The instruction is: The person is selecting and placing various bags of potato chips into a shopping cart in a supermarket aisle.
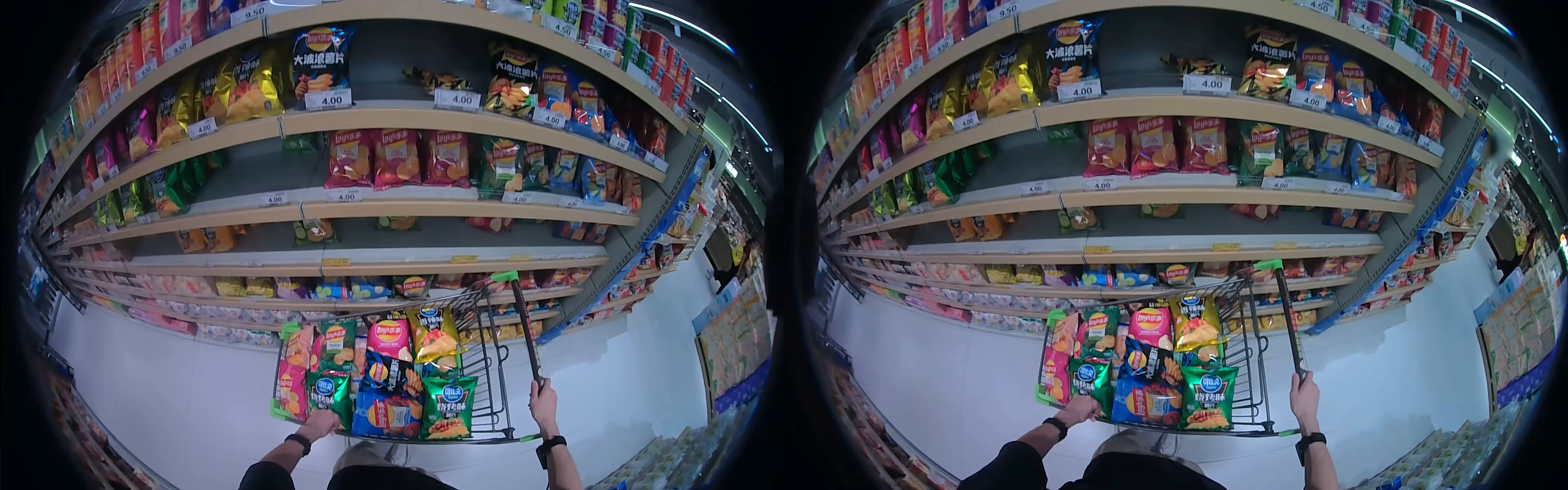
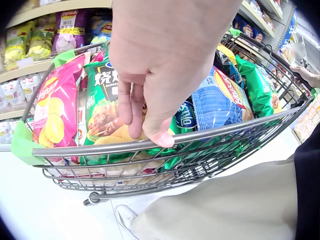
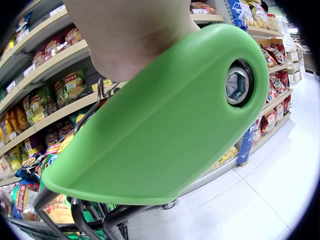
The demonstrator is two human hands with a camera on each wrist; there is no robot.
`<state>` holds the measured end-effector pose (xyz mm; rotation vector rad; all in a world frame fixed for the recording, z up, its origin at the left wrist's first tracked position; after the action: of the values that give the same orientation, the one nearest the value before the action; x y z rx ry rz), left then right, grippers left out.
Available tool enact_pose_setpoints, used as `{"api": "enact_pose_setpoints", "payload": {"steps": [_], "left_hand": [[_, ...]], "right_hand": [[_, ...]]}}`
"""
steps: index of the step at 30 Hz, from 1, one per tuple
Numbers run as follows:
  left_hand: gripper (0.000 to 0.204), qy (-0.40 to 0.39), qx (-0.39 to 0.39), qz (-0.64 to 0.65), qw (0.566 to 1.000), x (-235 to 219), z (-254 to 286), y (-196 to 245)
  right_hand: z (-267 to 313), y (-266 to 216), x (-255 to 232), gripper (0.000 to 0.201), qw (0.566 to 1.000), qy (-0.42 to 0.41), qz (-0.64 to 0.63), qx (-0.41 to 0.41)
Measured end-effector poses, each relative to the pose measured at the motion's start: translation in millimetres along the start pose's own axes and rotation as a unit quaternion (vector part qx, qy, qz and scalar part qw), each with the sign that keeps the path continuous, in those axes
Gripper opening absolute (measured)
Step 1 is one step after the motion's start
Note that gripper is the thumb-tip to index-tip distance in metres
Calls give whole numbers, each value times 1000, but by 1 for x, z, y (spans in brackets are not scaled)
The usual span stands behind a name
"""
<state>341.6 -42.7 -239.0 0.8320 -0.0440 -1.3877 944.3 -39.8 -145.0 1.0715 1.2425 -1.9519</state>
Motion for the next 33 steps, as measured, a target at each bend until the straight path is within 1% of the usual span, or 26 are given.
{"api": "enact_pose_setpoints", "payload": {"steps": [1, 4, 5, 8, 9, 12, 13, 14, 16, 19, 24, 25, 28, 31, 32, 33], "left_hand": [[18, 5, 13, -15, 1000, 0, 0, 0], [20, 1, -6, 16, 1000, 2, -1, -2], [22, -2, -8, -4, 1000, 2, -2, -1], [16, -11, -7, -31, 999, 3, 0, -2], [15, -14, -11, -21, 1000, 4, -1, -3], [21, 4, 4, -9, 1000, 8, -2, -6], [20, 5, 10, -29, 1000, 9, -3, -7], [20, 7, 8, -35, 999, 9, -5, -9], [20, 7, 6, -47, 999, 11, -4, -9], [19, 8, 16, -42, 999, 11, -5, -11], [21, 7, 32, -26, 999, 6, -8, -13], [16, 19, 39, -49, 998, 7, -12, -17], [10, -3, 74, -135, 988, 7, -24, -26], [10, -24, 73, -147, 986, 8, -29, -30], [10, -29, 74, -152, 985, 7, -30, -28], [14, -61, 63, -140, 986, 6, -29, -26]], "right_hand": [[1, -2, -1, 32, 1000, -2, 0, 3], [2, -6, -3, 32, 1000, 0, 6, 3], [2, -4, -1, 32, 1000, 0, 7, 1], [-1, 1, 2, 33, 1000, 3, 9, -2], [0, 0, 0, 33, 1000, 4, 9, -3], [1, -3, 0, 33, 1000, 9, 12, -3], [1, -5, -1, 33, 1000, 12, 14, -2], [-1, -5, -2, 33, 1000, -7, -4, 14], [7, -21, -13, 34, 997, -46, -39, 50], [8, -21, -13, 33, 997, -47, -24, 57], [10, -27, -14, 31, 998, -26, 5, 49], [9, -27, -12, 31, 998, -24, 5, 51], [10, -30, -13, 32, 999, -15, 14, 47], [3, -11, -3, 33, 997, -50, -26, 61], [1, -8, -2, 34, 997, -54, 0, 63], [3, -15, -7, 34, 996, -58, 28, 65]]}}
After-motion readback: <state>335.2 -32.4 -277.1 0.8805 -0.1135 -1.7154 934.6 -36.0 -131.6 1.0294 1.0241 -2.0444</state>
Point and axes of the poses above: each hand's wrist, its own z-axis away from the middle knuckle, its own x-axis out of the palm, y = z × x, the point moved 3 cm from there along -z, towards the middle knuckle, and after that the axes turned 15 degrees about -y, right-handed, at the moved point
